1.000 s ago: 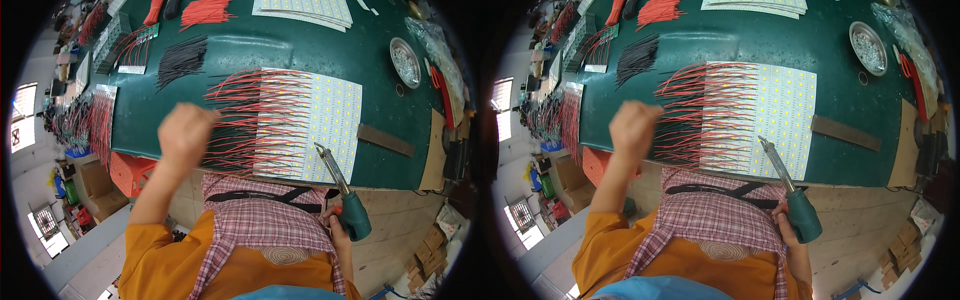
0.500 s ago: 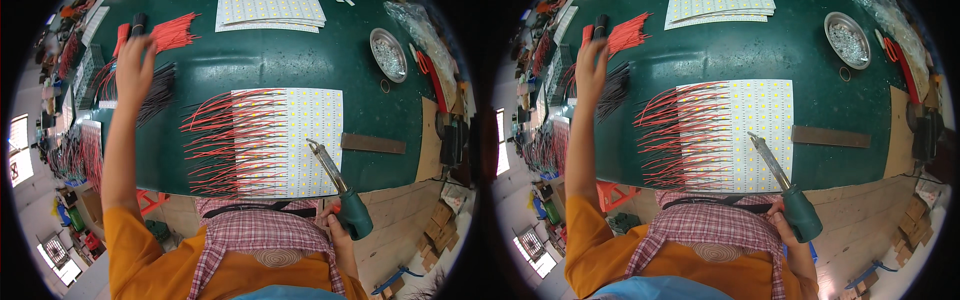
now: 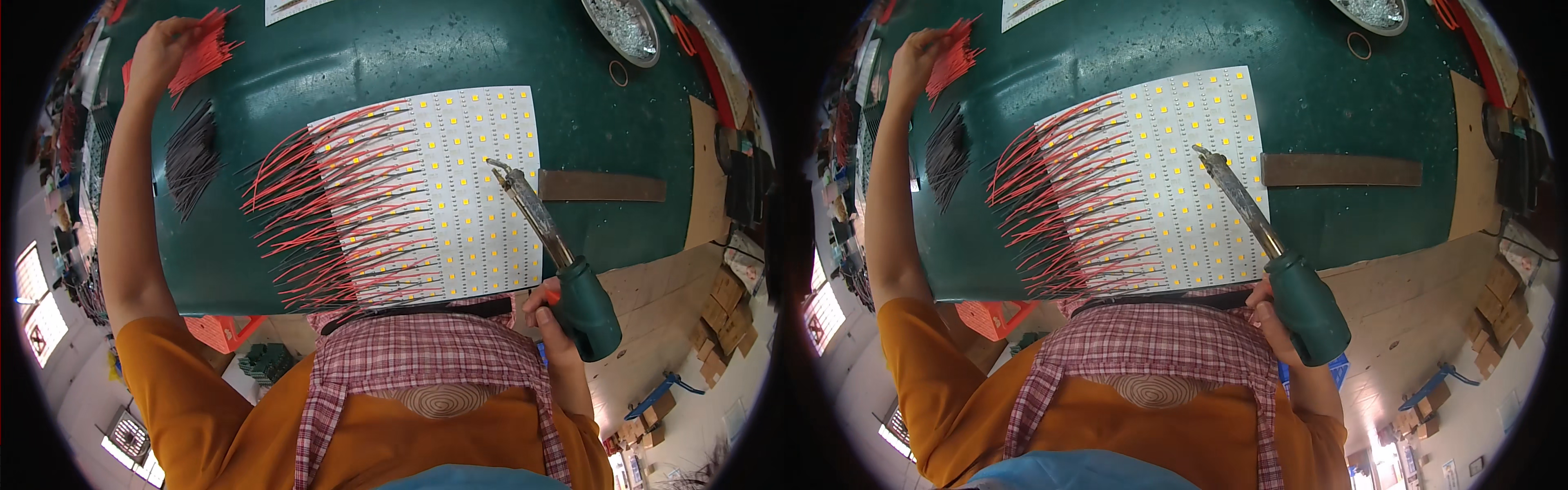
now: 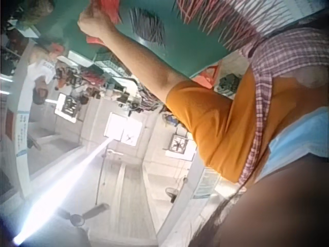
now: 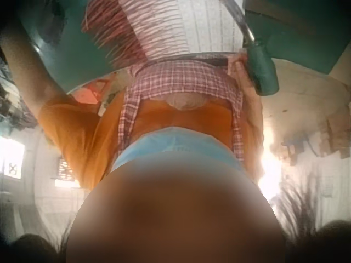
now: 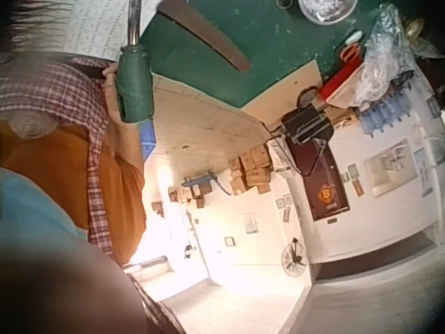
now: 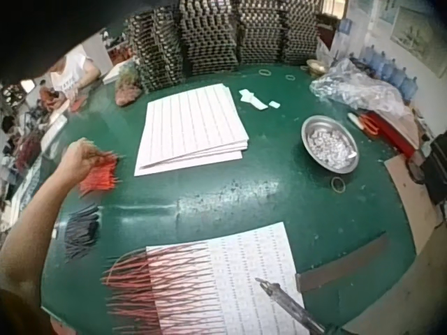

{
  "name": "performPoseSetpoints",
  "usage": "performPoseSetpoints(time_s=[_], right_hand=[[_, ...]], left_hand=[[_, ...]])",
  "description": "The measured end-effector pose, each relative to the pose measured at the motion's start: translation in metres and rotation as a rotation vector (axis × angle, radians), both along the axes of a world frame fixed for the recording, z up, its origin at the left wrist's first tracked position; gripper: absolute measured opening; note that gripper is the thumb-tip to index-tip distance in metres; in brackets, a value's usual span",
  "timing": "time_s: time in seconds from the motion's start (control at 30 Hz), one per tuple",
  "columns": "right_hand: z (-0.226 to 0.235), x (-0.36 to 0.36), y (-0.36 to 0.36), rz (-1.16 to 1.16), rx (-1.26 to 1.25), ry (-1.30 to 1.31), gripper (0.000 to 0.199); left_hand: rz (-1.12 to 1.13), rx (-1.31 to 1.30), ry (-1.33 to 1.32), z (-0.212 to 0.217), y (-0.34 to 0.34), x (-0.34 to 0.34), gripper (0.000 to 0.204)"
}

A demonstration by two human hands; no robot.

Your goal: Soldering red and black wires onto LED circuit boards at a workbench.

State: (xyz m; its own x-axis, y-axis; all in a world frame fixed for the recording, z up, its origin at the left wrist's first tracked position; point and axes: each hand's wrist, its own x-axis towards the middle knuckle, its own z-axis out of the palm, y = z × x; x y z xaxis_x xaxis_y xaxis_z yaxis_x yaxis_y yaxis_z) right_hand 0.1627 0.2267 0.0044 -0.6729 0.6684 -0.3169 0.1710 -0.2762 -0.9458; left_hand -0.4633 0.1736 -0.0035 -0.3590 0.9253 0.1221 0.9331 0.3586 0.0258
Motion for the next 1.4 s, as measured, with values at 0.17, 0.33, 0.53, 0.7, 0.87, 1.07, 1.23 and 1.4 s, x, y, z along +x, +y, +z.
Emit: performPoseSetpoints(time_s=[0.17, 0.33, 0.53, 0.7, 0.87, 1.07, 1.23, 1.4], right_hand=[[-0.002, 0.002, 0.0, 0.0, -0.027, -0.001, 0.037], [-0.006, 0.007, -0.005, -0.041, -0.031, -0.011, 0.033], [-0.012, 0.009, -0.009, -0.073, -0.055, 0.003, 0.035], [-0.019, 0.013, -0.01, -0.037, 0.009, 0.017, 0.036], [-0.025, 0.011, -0.01, 0.003, 0.043, 0.011, 0.038], [-0.022, 0.005, -0.009, -0.058, -0.004, 0.039, 0.032], [-0.023, 0.001, -0.007, -0.077, -0.006, 0.024, 0.024], [-0.02, 0.002, -0.01, -0.077, 0.019, 0.031, 0.024]], left_hand=[[0.023, 0.006, 0.039, 0.002, -0.006, 0.001, 0.022], [-0.02, 0.017, 0.127, 0.006, 0.0, 0.002, 0.021], [-0.033, -0.004, 0.144, 0.011, 0.0, 0.004, 0.022], [0.004, -0.074, 0.196, 0.016, 0.003, 0.012, 0.022], [-0.016, -0.09, 0.269, 0.044, 0.005, 0.042, 0.02], [-0.475, -0.405, 0.807, 0.076, 0.012, 0.11, 0.004], [-0.478, -0.834, 0.963, 0.042, 0.029, 0.175, 0.009], [-0.53, -0.897, 1.06, 0.018, 0.036, 0.186, 0.009]])
